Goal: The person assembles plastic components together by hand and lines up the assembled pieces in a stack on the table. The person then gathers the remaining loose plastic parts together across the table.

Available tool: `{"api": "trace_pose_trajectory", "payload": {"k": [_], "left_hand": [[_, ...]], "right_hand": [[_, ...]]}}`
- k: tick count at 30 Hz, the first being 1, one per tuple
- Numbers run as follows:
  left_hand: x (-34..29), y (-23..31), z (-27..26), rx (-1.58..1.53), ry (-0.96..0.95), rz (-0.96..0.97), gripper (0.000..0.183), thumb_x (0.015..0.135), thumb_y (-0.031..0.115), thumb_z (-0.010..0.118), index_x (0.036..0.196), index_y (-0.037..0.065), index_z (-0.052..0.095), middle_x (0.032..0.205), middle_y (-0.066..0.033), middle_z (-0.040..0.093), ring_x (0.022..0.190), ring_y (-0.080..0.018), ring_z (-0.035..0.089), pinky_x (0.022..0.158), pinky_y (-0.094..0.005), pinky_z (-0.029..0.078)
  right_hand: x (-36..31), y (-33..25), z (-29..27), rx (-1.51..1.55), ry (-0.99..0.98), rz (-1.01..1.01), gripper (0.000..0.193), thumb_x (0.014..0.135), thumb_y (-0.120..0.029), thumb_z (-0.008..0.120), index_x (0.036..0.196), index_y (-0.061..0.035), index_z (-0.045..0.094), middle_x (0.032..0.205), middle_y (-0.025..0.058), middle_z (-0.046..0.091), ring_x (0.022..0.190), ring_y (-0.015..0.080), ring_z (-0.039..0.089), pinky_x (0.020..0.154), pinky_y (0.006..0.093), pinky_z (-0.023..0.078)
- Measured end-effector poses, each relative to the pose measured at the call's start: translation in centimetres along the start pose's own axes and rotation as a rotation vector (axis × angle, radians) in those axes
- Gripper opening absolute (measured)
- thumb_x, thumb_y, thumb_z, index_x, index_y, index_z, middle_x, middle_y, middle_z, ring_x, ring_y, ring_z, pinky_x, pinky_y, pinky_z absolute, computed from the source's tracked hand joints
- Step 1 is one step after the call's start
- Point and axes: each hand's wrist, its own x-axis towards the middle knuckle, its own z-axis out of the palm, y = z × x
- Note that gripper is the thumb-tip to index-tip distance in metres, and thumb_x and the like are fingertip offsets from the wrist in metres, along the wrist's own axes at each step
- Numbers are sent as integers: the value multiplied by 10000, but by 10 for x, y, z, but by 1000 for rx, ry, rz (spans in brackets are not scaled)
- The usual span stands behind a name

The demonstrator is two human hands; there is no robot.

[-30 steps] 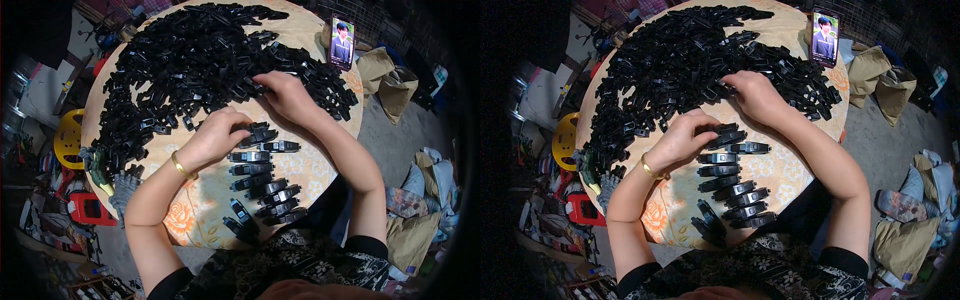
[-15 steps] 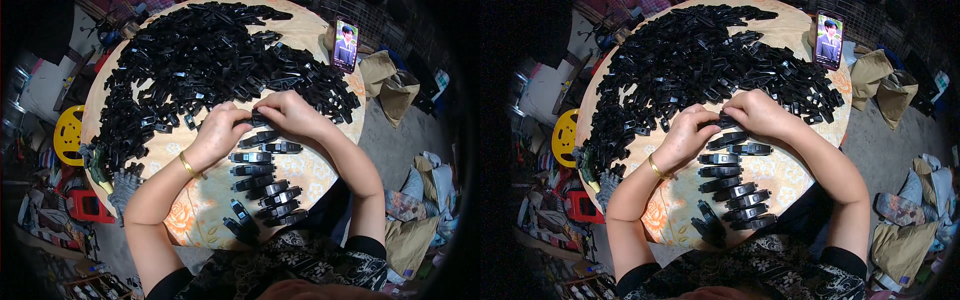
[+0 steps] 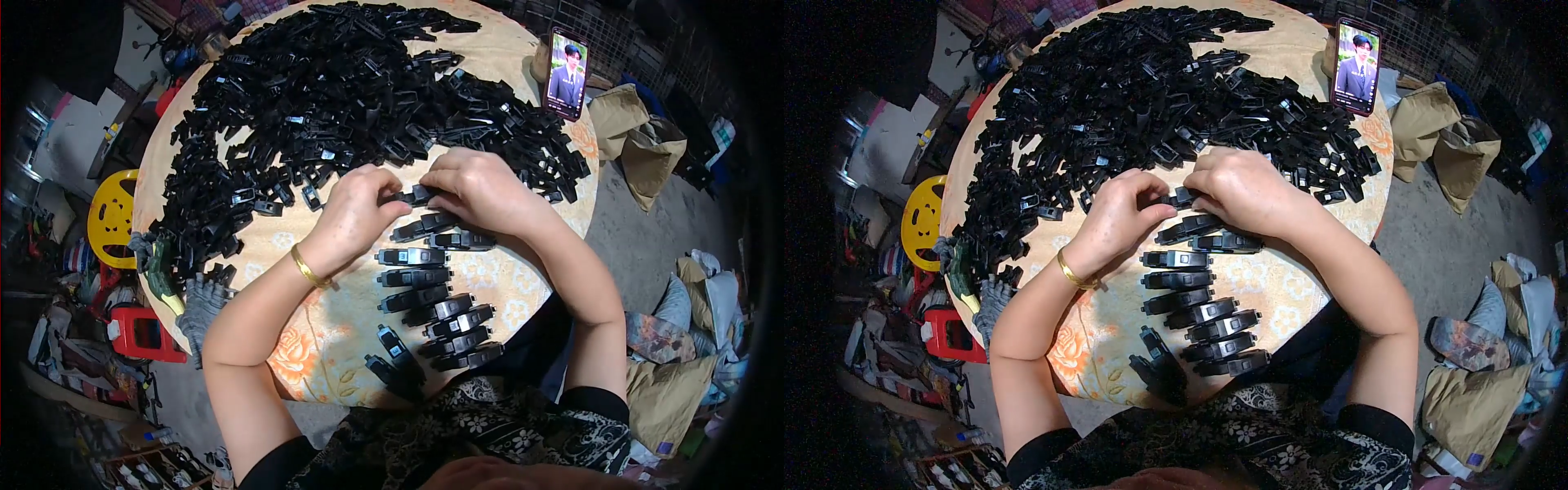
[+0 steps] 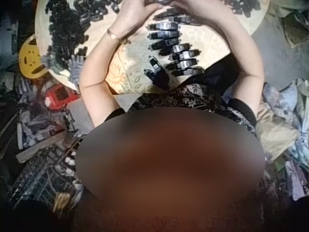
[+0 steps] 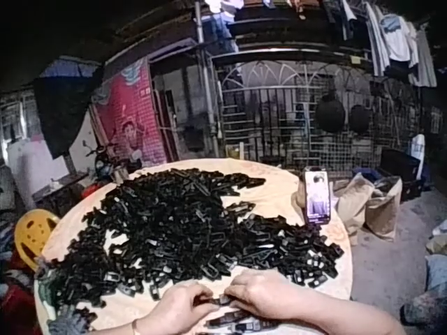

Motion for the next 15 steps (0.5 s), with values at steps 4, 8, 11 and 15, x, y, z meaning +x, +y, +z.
{"api": "trace_pose_trajectory", "payload": {"k": [4, 8, 11, 15], "left_hand": [[1, -2, -1, 1, -11, -25, 209, 709, 104, 784, 825, -26, 668, 791, -110, 610, 709, -226, 619, 646, -323, 495], [4, 0, -2, 0, -18, 14, 197, 703, 95, 784, 802, -30, 670, 778, -111, 608, 699, -226, 614, 635, -326, 488], [8, 2, 4, -85, -37, 47, 199, 686, 85, 787, 793, -31, 666, 755, -112, 590, 677, -235, 585, 617, -330, 468], [6, -3, 1, -62, -68, 111, 196, 683, 81, 787, 773, -23, 647, 755, -109, 582, 716, -241, 573, 639, -328, 463]], "right_hand": [[-1, 2, -7, -105, -50, 55, 270, 668, -116, 762, 915, -26, 699, 836, 102, 619, 837, 274, 587, 713, 367, 508], [0, 7, -7, -26, -37, 51, 264, 647, -126, 778, 879, -22, 705, 801, 99, 606, 820, 279, 570, 703, 377, 491], [7, 9, 2, 36, -25, -23, 266, 644, -133, 784, 871, -18, 706, 780, 104, 599, 809, 286, 573, 702, 385, 482], [6, 13, 3, 178, -83, 19, 204, 716, -168, 757, 850, -24, 704, 826, 105, 631, 816, 276, 587, 726, 367, 486]]}}
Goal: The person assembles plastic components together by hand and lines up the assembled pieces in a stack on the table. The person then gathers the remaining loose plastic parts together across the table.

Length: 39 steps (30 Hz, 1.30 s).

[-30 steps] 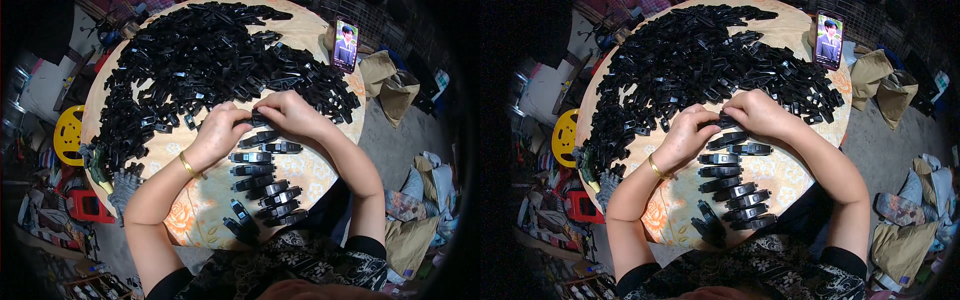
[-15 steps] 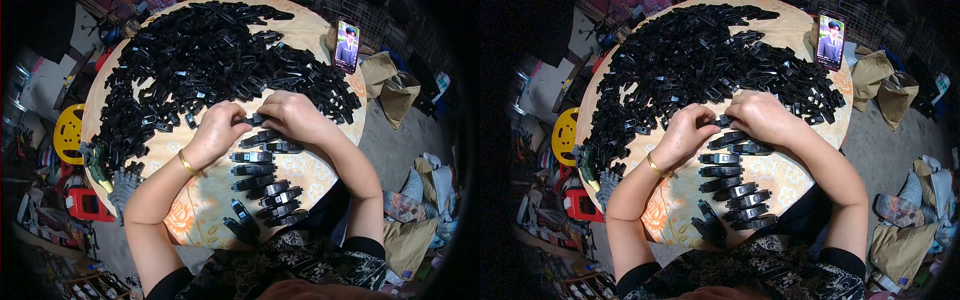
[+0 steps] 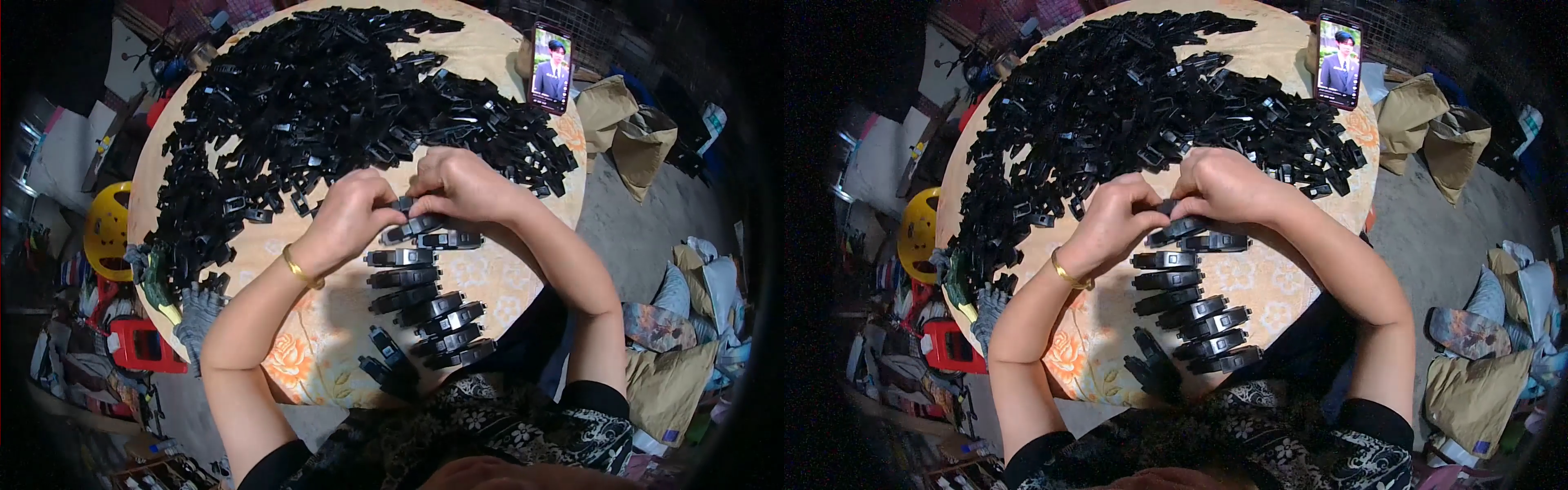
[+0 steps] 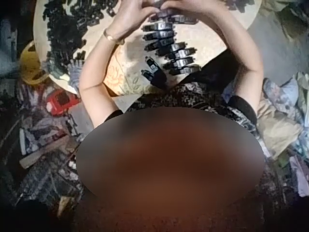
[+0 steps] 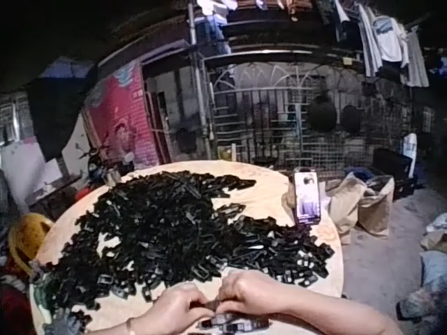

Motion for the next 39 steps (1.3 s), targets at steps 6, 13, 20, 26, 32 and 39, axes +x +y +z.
{"api": "trace_pose_trajectory", "payload": {"k": [6, 13, 20, 26, 32, 39], "left_hand": [[-2, 14, 0, 11, -174, 89, 189, 748, 131, 754, 838, 8, 642, 793, -105, 593, 765, -261, 578, 699, -345, 469], [-1, 13, 7, -210, -243, 200, 211, 829, 179, 697, 970, 25, 673, 868, -114, 642, 824, -252, 612, 754, -338, 484], [1, 20, -1, 299, 325, 191, 376, 739, 77, 728, 1104, 68, 636, 1026, -118, 537, 884, -271, 553, 740, -340, 487], [-6, 14, -1, 561, 152, 292, 314, 722, 61, 668, 1031, 116, 681, 1161, -129, 550, 1089, -318, 486, 910, -427, 424], [-4, 8, 0, 482, 151, 297, 384, 697, -19, 612, 1054, 107, 678, 1213, -151, 547, 1130, -351, 489, 939, -422, 441], [-10, 29, -5, 352, -71, -168, 303, 794, 255, 713, 855, -21, 603, 845, -160, 582, 837, -334, 577, 736, -425, 482]], "right_hand": [[-14, 31, -28, -553, 336, 217, 246, 771, -153, 708, 995, -52, 697, 980, 84, 653, 937, 267, 576, 826, 373, 459], [-10, 34, -29, -542, 233, 284, 228, 734, -122, 734, 944, -44, 691, 873, 86, 625, 909, 273, 569, 796, 381, 437], [-2, -4, -17, 454, 79, 478, 101, 847, -77, 673, 905, 6, 673, 725, 0, 630, 682, 57, 547, 612, 244, 463], [-8, 3, -24, -15, 161, 288, 270, 784, -281, 720, 875, -27, 717, 789, 131, 683, 783, 286, 648, 728, 371, 508], [-15, 12, -25, -435, 67, 216, 240, 704, -182, 740, 896, -39, 721, 826, 105, 665, 849, 291, 602, 745, 404, 479], [-6, 12, -14, -206, 368, 184, 162, 791, -90, 662, 936, -25, 693, 883, 121, 672, 854, 298, 645, 755, 378, 518]]}}
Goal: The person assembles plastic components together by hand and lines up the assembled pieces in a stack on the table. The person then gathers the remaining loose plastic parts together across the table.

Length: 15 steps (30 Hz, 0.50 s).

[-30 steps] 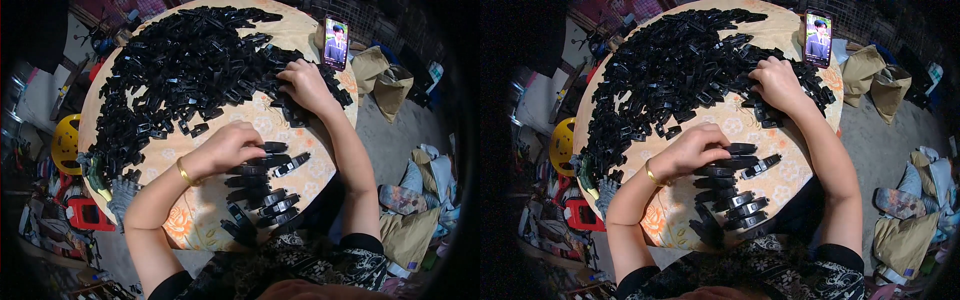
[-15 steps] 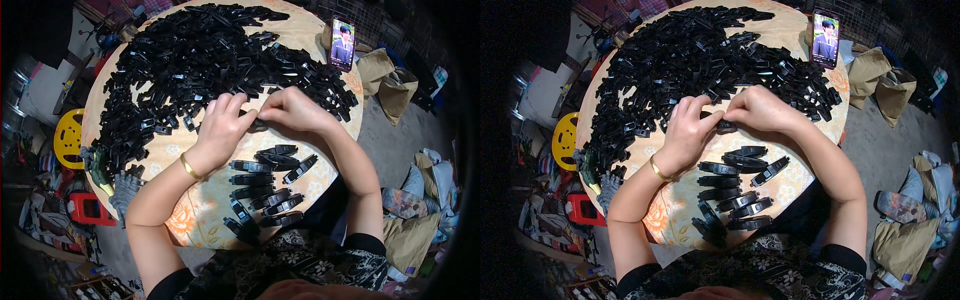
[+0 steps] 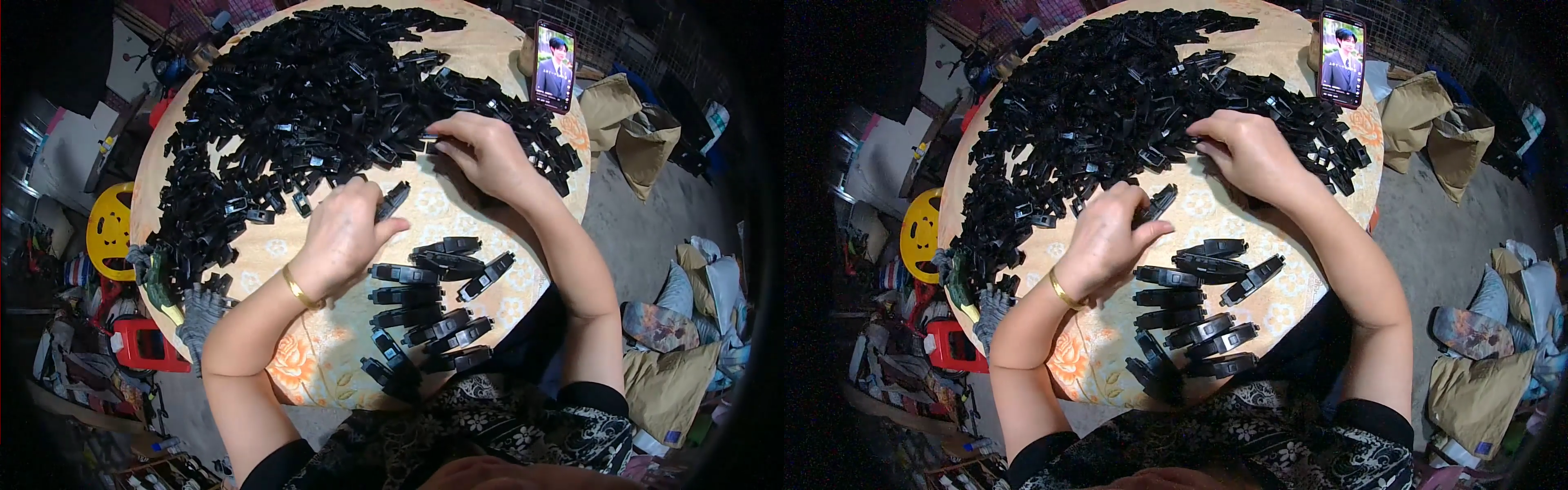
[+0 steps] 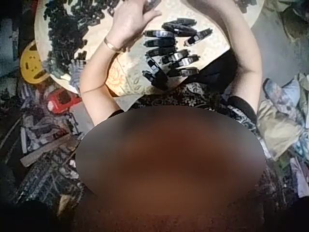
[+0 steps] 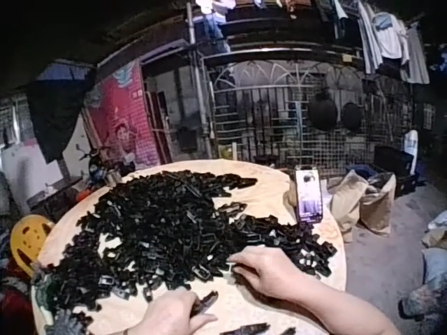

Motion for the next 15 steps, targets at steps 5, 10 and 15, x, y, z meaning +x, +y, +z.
{"api": "trace_pose_trajectory", "payload": {"k": [5, 10, 15], "left_hand": [[1, -11, 11, -164, 92, 149, 217, 758, 135, 721, 933, 19, 666, 878, -154, 597, 873, -332, 574, 782, -389, 466], [7, -21, 14, -221, 142, 79, 247, 699, 159, 795, 847, -7, 688, 822, -127, 628, 732, -271, 631, 669, -347, 509], [7, -18, 12, -244, 108, 44, 243, 713, 141, 788, 869, -18, 690, 837, -127, 641, 742, -246, 644, 681, -333, 513]], "right_hand": [[-3, -19, 34, 671, 2, 170, 145, 779, 30, 599, 907, -6, 658, 861, 126, 672, 742, 228, 674, 659, 327, 534], [-8, -15, 28, 419, -256, -34, 175, 741, -1, 604, 906, -29, 657, 857, 159, 673, 808, 311, 662, 715, 381, 520], [-7, -23, 11, 389, -344, -161, 126, 728, -38, 635, 845, 10, 630, 828, 168, 638, 796, 347, 620, 710, 408, 497]]}}
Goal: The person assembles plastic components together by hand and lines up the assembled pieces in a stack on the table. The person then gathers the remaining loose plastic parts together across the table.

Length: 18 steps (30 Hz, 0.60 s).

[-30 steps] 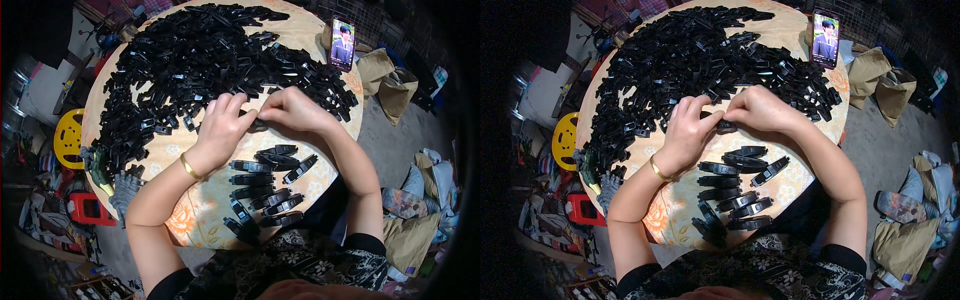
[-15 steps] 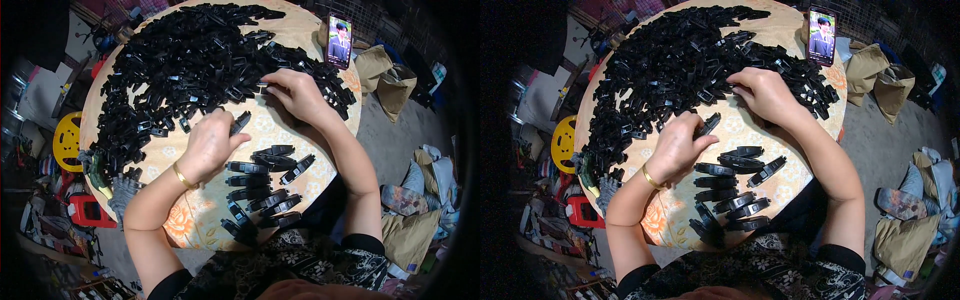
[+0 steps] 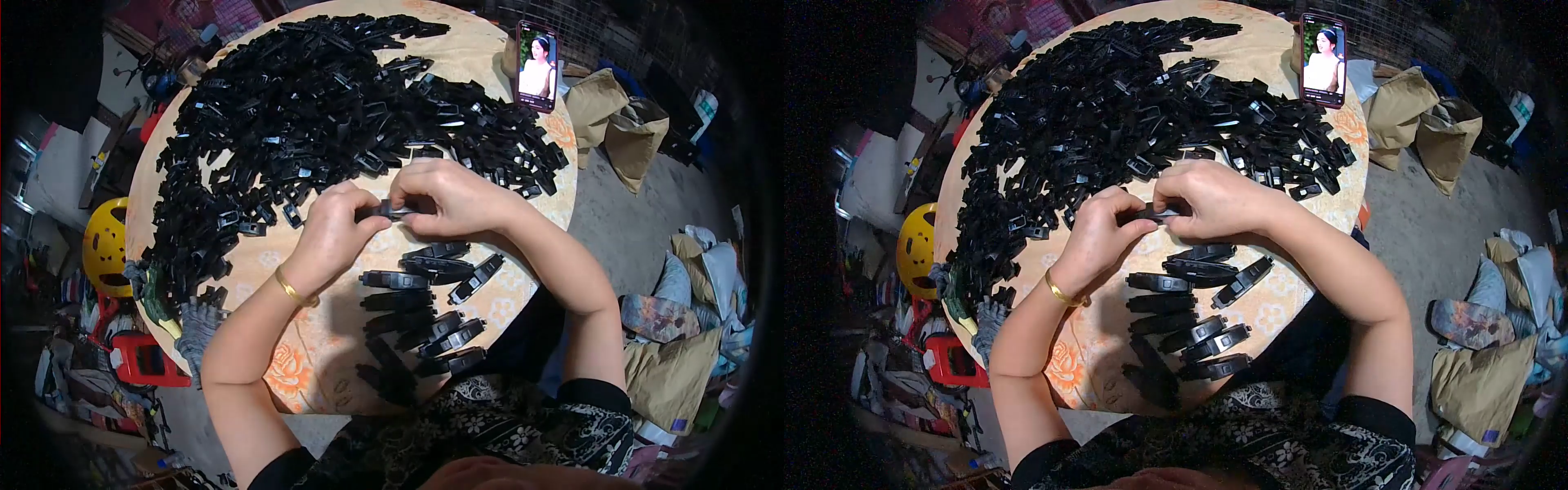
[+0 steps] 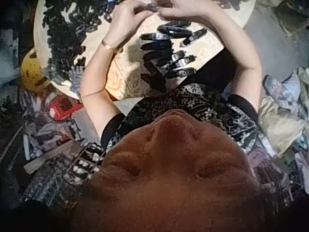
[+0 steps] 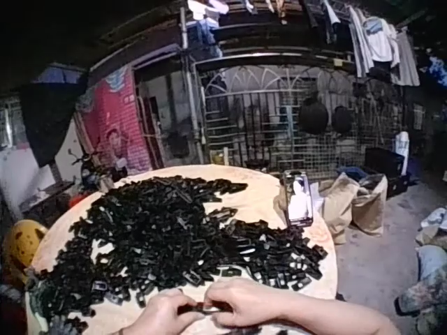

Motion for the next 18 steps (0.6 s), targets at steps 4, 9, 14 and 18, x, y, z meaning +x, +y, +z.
{"api": "trace_pose_trajectory", "payload": {"k": [4, 9, 14, 18], "left_hand": [[-1, -4, -6, 6, -13, 38, 236, 719, 134, 780, 877, -18, 691, 843, -131, 642, 745, -255, 637, 686, -338, 508], [1, -2, -11, -19, -35, -24, 228, 712, 124, 777, 876, -11, 696, 809, -130, 625, 725, -261, 624, 664, -339, 495], [4, -1, -11, -34, -61, -5, 196, 688, 111, 789, 798, -16, 687, 772, -123, 611, 711, -258, 604, 649, -348, 476], [2, 1, -3, -47, -40, 89, 209, 673, 113, 802, 751, -15, 657, 727, -101, 580, 736, -248, 565, 670, -345, 458]], "right_hand": [[0, 0, 3, 7, 45, 71, 259, 701, -93, 764, 902, 12, 639, 838, 143, 642, 788, 315, 628, 695, 387, 499], [-3, 3, -8, -143, 36, 16, 278, 673, -64, 764, 929, 19, 689, 806, 158, 641, 775, 334, 628, 694, 398, 502], [-3, -1, -9, -213, -1, 15, 264, 660, -71, 769, 898, 17, 697, 771, 159, 631, 752, 339, 613, 690, 410, 496], [1, -4, 4, -203, -1, -55, 186, 693, -118, 743, 835, -5, 705, 786, 158, 652, 789, 331, 629, 730, 417, 502]]}}
